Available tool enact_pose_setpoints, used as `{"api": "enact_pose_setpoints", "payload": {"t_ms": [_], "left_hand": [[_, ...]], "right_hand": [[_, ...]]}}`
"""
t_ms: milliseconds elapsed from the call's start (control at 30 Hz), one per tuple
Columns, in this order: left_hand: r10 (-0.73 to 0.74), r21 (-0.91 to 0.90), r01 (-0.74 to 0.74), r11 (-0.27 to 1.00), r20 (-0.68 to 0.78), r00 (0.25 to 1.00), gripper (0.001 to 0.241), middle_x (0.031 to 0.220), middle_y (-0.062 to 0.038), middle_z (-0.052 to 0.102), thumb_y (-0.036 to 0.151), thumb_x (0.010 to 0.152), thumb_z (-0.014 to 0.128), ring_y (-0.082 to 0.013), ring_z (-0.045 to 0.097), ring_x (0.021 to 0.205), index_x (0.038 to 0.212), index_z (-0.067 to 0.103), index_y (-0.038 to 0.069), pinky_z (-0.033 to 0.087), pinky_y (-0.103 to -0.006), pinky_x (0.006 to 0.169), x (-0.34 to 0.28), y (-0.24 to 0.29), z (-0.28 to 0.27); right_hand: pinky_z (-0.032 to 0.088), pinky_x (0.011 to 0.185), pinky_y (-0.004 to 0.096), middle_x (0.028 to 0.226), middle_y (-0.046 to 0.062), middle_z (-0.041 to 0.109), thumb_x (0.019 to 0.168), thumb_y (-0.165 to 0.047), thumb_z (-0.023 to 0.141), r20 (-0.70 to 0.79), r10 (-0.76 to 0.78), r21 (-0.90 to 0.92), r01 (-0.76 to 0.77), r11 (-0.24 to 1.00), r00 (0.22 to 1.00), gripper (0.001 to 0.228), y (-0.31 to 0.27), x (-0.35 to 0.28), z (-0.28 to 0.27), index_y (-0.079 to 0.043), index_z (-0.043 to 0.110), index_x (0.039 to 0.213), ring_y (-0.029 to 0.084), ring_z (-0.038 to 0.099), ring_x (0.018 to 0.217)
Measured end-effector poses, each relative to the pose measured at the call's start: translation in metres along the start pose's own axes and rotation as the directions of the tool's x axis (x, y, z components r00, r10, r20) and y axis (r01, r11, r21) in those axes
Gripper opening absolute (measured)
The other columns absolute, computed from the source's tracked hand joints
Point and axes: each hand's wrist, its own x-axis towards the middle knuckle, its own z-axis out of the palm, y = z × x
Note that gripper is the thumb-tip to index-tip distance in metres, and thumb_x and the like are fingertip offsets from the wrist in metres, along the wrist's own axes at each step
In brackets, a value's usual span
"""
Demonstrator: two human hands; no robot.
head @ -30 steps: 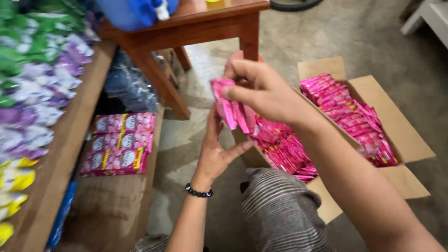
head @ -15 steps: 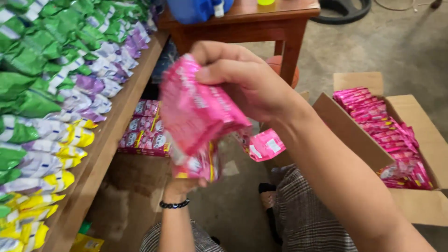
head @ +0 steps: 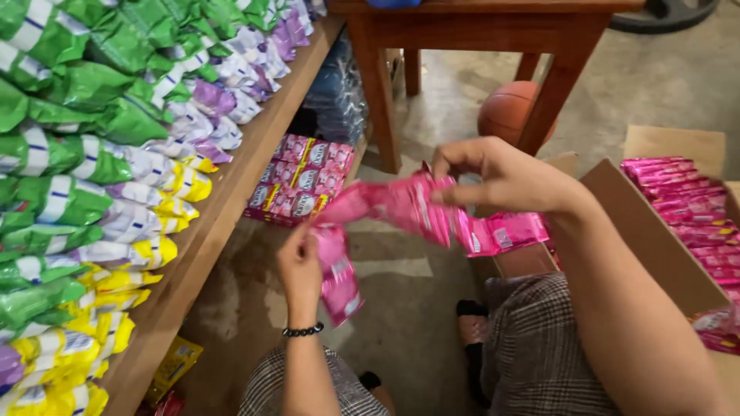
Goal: Organizing and stocking small detergent packets on a store shelf and into boxes.
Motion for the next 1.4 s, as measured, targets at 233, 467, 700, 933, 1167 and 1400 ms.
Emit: {"api": "enact_pose_setpoints", "payload": {"t_ms": [233,467,700,933,1167,1400], "left_hand": [[0.281,-0.109,-0.364,0.925,-0.445,0.85,0.042,0.131,-0.014,0.073,-0.004,0.099,0.052,-0.017,0.068,0.115,0.137,0.067,0.003,0.053,-0.0291,0.101,-0.024,0.07,-0.016],[0.533,0.211,-0.491,0.845,-0.278,0.799,0.038,0.109,-0.012,0.078,-0.008,0.093,0.06,-0.0196,0.072,0.081,0.124,0.074,0.008,0.054,-0.0325,0.073,-0.037,0.084,-0.002],[0.271,-0.262,-0.346,0.901,-0.282,0.92,0.025,0.094,-0.004,0.071,-0.005,0.095,0.067,-0.0118,0.058,0.078,0.117,0.078,0.001,0.046,-0.0285,0.069,-0.045,0.071,0.012],[0.23,-0.783,-0.257,0.567,-0.149,0.962,0.032,0.121,-0.003,0.069,0.011,0.099,0.047,-0.0091,0.065,0.11,0.125,0.065,0.004,0.051,-0.0264,0.1,-0.035,0.119,0.003],[0.167,-0.513,-0.23,0.827,-0.168,0.972,0.023,0.101,-0.004,0.077,0.019,0.104,0.067,-0.0085,0.067,0.089,0.113,0.073,-0.001,0.054,-0.0285,0.079,-0.03,0.051,0.042],[0.163,-0.371,-0.313,0.875,-0.382,0.91,0.021,0.098,-0.003,0.077,0.018,0.104,0.071,-0.0095,0.065,0.086,0.108,0.075,-0.002,0.054,-0.0295,0.079,-0.039,0.085,0.014]], "right_hand": [[0.056,0.079,0.037,0.095,0.009,0.073,0.081,-0.022,0.079,0.33,0.175,-0.435,-0.015,0.901,0.928,0.029,0.02,0.007,0.034,-0.006,0.07,0.104,0.022,0.071,0.089],[0.057,0.092,0.04,0.121,0.015,0.072,0.091,-0.034,0.067,0.146,0.194,-0.339,-0.135,0.931,0.97,0.052,0.054,0.03,0.084,-0.008,0.054,0.133,0.027,0.073,0.11],[0.052,0.086,0.038,0.127,0.02,0.063,0.094,-0.031,0.074,0.012,-0.114,-0.061,0.115,0.992,0.993,0.065,0.084,0.05,0.103,0.004,0.044,0.14,0.029,0.061,0.117],[0.047,0.07,0.024,0.085,-0.005,0.063,0.103,-0.018,0.068,0.009,-0.008,0.364,0.005,0.931,1.0,0.018,0.086,0.06,0.11,-0.001,0.069,0.099,0.002,0.054,0.081],[0.055,0.076,0.029,0.1,0.007,0.07,0.096,-0.021,0.075,-0.325,-0.137,-0.137,0.097,0.986,0.936,0.028,0.043,0.057,0.116,-0.002,0.074,0.116,0.012,0.067,0.089],[0.049,0.096,0.04,0.125,0.019,0.068,0.086,-0.027,0.085,0.085,-0.266,-0.145,0.276,0.95,0.96,0.06,0.077,0.056,0.122,0.002,0.059,0.132,0.03,0.064,0.117]]}}
